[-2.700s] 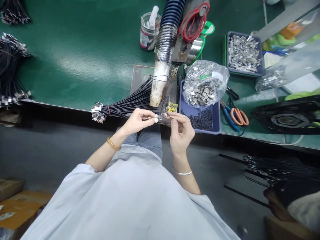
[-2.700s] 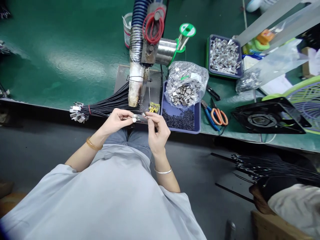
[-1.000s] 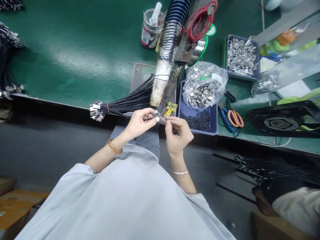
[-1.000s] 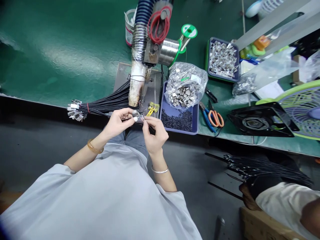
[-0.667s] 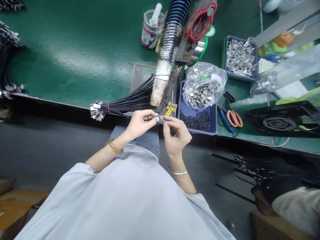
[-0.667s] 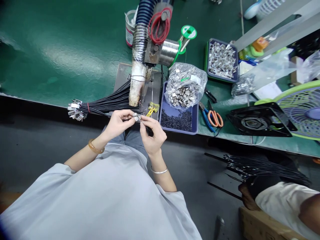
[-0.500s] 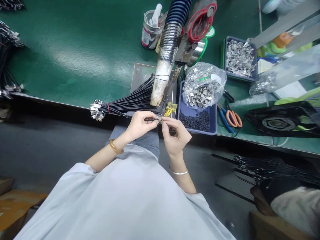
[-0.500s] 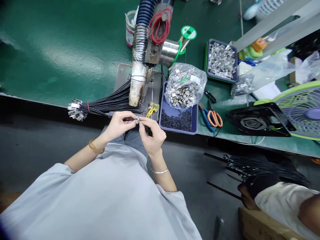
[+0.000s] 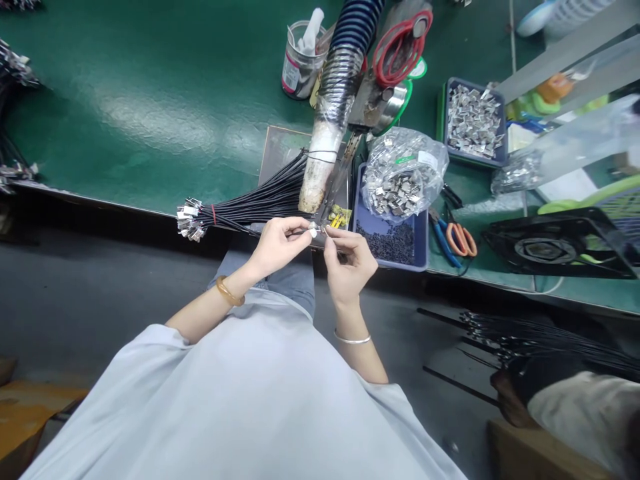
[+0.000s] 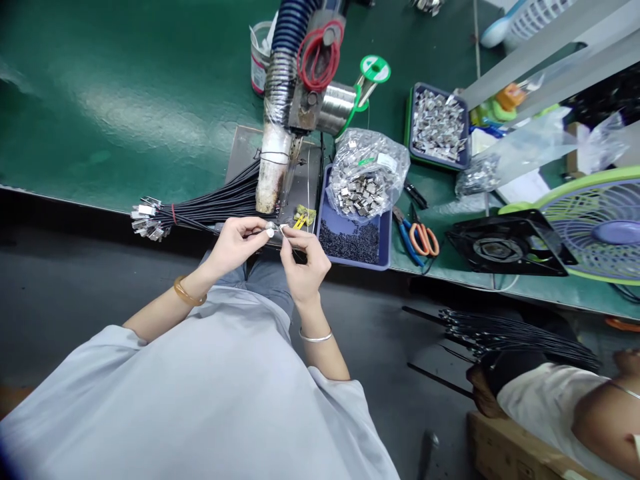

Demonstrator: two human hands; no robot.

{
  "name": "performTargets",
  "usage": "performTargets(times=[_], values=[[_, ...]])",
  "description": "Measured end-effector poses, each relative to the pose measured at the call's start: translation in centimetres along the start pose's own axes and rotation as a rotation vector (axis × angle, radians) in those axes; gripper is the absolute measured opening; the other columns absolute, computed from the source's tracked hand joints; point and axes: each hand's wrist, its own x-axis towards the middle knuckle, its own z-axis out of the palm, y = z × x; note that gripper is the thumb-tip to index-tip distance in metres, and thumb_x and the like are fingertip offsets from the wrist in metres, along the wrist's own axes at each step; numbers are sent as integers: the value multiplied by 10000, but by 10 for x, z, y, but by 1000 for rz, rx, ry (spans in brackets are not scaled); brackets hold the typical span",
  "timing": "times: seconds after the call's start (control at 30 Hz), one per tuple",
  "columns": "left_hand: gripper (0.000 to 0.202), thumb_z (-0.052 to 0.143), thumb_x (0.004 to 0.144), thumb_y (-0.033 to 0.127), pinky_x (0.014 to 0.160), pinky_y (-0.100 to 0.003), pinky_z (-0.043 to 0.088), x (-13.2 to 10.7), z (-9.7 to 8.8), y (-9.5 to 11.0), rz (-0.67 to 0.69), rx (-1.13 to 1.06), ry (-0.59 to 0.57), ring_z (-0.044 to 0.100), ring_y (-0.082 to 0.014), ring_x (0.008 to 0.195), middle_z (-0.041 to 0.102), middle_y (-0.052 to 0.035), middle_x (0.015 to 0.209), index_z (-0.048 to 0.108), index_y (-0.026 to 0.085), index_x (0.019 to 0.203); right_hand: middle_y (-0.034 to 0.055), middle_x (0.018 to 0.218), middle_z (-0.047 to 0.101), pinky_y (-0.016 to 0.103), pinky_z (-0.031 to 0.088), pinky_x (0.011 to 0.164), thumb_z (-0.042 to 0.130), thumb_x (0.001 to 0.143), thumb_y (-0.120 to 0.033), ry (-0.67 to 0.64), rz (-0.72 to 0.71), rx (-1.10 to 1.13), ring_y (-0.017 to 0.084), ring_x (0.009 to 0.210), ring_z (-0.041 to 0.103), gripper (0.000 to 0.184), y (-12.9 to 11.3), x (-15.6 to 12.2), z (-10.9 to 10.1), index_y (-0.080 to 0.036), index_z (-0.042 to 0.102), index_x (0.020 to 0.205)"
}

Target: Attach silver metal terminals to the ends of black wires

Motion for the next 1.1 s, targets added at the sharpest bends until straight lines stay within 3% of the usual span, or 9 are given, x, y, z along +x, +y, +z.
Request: performTargets(times=[0.23, 0.37, 0.6, 0.93, 1.1], values=[[171, 633, 728, 270, 513, -187, 326, 1, 6, 0, 26, 68, 105, 397, -64, 532, 532, 32, 569, 722, 124, 711, 35, 954, 801, 318, 629, 775, 661, 898, -125, -50, -229, -148, 183, 859, 781, 124, 6, 4, -2, -246, 644, 876], [174, 639, 723, 276, 502, -184, 329, 1, 9, 1, 26, 44, 141, 380, -64, 531, 514, 29, 569, 716, 122, 697, 47, 948, 801, 298, 628, 747, 658, 900, -108, -62, -285, -174, 174, 850, 780, 136, 7, 8, -1, -241, 634, 884], [148, 652, 721, 262, 496, -187, 336, 2, 8, 5, 13, 36, 165, 361, -61, 522, 529, 31, 569, 708, 131, 679, 35, 986, 804, 296, 632, 789, 668, 889, -106, -76, -293, -160, 175, 886, 780, 151, 7, 12, -1, -255, 661, 914], [129, 648, 715, 227, 538, -191, 389, 0, 7, 2, -31, 19, 124, 458, -73, 553, 591, 22, 604, 724, 125, 695, 51, 935, 808, 266, 644, 705, 673, 877, -78, -84, -346, -159, 166, 816, 787, 166, 4, 12, -2, -236, 633, 846], [123, 648, 718, 212, 518, -188, 373, -2, 6, 3, -16, 55, 96, 448, -67, 520, 590, 30, 571, 737, 128, 705, 33, 891, 800, 264, 643, 692, 691, 875, -87, -53, -295, -138, 163, 793, 781, 150, 0, 12, -3, -233, 656, 868]])
